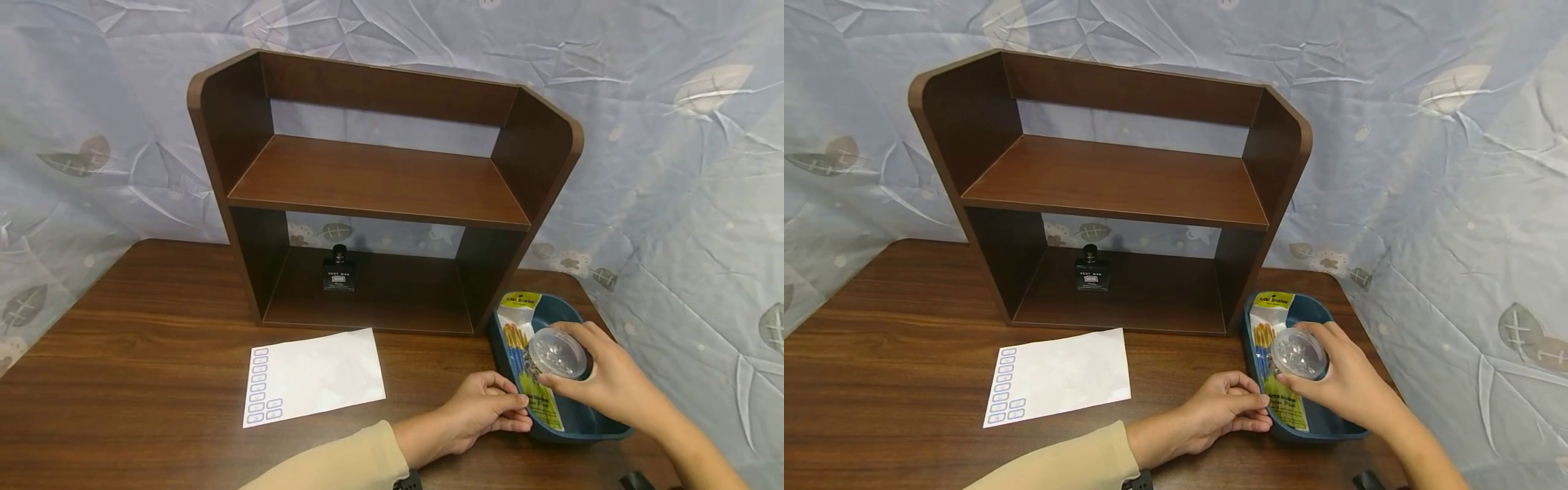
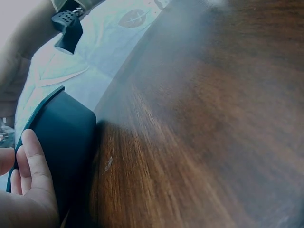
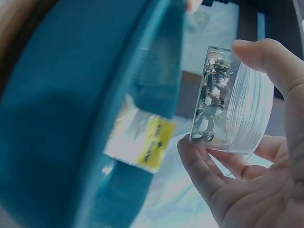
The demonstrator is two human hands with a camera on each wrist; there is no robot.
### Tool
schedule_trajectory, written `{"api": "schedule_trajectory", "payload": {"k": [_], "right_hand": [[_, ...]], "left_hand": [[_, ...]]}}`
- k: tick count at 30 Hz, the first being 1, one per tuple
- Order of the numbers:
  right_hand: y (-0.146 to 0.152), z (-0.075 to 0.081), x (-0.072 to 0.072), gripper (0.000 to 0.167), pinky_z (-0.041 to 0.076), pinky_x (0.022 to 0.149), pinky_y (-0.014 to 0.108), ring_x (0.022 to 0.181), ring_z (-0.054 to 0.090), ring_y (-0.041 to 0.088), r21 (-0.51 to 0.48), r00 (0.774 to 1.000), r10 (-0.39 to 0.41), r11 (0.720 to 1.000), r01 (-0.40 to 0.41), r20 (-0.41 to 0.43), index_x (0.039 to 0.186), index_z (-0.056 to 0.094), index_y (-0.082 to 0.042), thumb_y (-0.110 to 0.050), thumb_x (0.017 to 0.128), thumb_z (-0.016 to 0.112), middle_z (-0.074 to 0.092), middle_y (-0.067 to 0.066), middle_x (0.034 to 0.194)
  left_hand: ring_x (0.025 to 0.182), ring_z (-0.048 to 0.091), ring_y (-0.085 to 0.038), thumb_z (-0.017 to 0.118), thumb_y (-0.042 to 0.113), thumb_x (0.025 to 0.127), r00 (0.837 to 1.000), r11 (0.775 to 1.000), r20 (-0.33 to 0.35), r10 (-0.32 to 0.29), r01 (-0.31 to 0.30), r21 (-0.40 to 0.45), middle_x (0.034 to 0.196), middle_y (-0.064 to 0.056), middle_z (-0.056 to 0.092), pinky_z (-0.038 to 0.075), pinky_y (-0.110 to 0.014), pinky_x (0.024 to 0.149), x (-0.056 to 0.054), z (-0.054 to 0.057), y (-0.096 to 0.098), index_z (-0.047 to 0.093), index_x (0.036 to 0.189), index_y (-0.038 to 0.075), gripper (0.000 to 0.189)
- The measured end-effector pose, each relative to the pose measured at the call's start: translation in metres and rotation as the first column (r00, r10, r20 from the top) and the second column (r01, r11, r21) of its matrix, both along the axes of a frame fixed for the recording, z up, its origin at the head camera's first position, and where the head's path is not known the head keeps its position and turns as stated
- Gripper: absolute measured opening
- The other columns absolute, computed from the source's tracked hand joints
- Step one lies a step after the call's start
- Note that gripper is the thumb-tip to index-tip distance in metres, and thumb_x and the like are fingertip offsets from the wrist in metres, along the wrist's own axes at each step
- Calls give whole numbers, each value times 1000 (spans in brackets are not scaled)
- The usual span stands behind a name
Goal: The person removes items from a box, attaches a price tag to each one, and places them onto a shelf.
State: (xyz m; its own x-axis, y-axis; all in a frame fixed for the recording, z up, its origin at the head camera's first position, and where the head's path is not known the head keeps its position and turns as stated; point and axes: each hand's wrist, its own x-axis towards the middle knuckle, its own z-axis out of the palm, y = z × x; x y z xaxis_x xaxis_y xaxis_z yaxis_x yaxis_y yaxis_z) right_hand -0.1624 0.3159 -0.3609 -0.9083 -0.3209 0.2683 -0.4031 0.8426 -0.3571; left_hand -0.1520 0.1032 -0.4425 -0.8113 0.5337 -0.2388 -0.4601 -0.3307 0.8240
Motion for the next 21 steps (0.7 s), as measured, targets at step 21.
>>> {"api": "schedule_trajectory", "payload": {"k": [21], "right_hand": [[-78,33,4,68,61,78,28,105,65,17,-36,968,250,968,-249,26,139,60,-22,-39,81,91,63,2,132]], "left_hand": [[70,65,-10,64,-4,99,995,999,-94,-38,36,-21,80,-1,64,66,-40,87,-13,-1,-15,67,122,4,25]]}}
